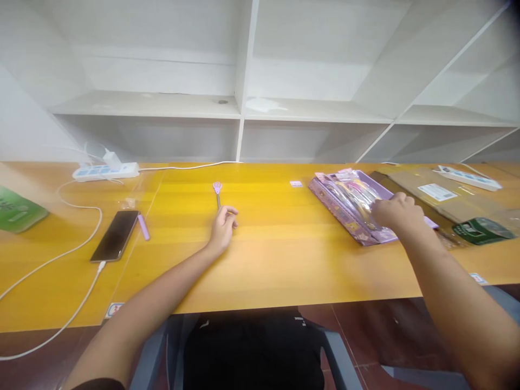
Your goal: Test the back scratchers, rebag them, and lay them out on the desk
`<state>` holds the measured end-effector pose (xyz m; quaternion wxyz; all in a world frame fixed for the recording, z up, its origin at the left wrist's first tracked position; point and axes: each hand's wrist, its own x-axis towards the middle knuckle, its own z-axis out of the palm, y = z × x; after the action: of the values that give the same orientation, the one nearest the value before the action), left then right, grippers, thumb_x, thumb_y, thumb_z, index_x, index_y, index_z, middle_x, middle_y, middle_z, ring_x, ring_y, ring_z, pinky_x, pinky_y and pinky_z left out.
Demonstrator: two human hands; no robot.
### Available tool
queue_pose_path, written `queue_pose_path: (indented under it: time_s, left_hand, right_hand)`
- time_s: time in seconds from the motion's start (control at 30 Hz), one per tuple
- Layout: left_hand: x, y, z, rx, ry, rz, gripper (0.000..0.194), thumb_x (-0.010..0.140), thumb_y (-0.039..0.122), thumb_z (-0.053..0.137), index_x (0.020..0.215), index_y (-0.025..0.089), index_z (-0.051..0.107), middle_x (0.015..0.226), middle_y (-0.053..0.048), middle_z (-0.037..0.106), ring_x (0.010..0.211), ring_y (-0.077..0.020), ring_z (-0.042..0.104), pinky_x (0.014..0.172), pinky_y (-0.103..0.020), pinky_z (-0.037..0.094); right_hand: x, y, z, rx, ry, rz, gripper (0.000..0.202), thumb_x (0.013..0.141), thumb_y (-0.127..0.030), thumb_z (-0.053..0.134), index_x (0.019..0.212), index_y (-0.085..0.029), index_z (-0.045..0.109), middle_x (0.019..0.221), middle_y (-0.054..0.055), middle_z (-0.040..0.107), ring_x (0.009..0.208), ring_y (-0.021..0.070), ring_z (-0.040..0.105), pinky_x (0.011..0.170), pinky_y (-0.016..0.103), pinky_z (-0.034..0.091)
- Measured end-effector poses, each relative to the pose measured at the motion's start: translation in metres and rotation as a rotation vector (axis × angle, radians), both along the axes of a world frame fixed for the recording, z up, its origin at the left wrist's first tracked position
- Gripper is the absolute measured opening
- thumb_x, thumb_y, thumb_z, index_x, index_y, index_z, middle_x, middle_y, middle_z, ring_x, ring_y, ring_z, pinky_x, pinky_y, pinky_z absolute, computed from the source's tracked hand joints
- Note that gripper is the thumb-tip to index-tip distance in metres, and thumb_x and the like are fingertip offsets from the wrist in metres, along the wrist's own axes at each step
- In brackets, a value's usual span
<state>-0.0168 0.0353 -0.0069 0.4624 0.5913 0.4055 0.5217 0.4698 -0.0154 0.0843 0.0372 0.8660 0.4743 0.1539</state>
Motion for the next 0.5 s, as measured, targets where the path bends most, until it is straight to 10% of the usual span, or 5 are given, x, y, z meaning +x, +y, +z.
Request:
queue_pose_path:
  time_s: [0.23,0.5]
  left_hand:
    - [-0.001,-0.005,0.003,0.136,0.304,-0.237,0.019,0.084,0.008,0.051,0.081,0.021,0.065,0.085,-0.001,0.064,0.075,-0.0165,0.062,0.074,-0.029,0.048]
    - [0.000,-0.019,0.010,0.333,0.658,-0.510,0.021,0.088,0.007,0.053,0.085,0.021,0.068,0.090,-0.003,0.072,0.087,-0.0197,0.065,0.086,-0.031,0.047]
  right_hand:
    - [-0.091,0.041,0.019,-0.032,0.127,0.377,0.040,0.105,-0.020,0.040,0.113,-0.005,0.076,0.114,0.029,0.067,0.110,0.0321,0.061,0.084,0.039,0.039]
    - [-0.246,0.083,-0.035,-0.226,0.449,0.672,0.034,0.106,-0.029,0.044,0.102,-0.016,0.076,0.107,0.014,0.079,0.096,0.0231,0.070,0.078,0.028,0.043]
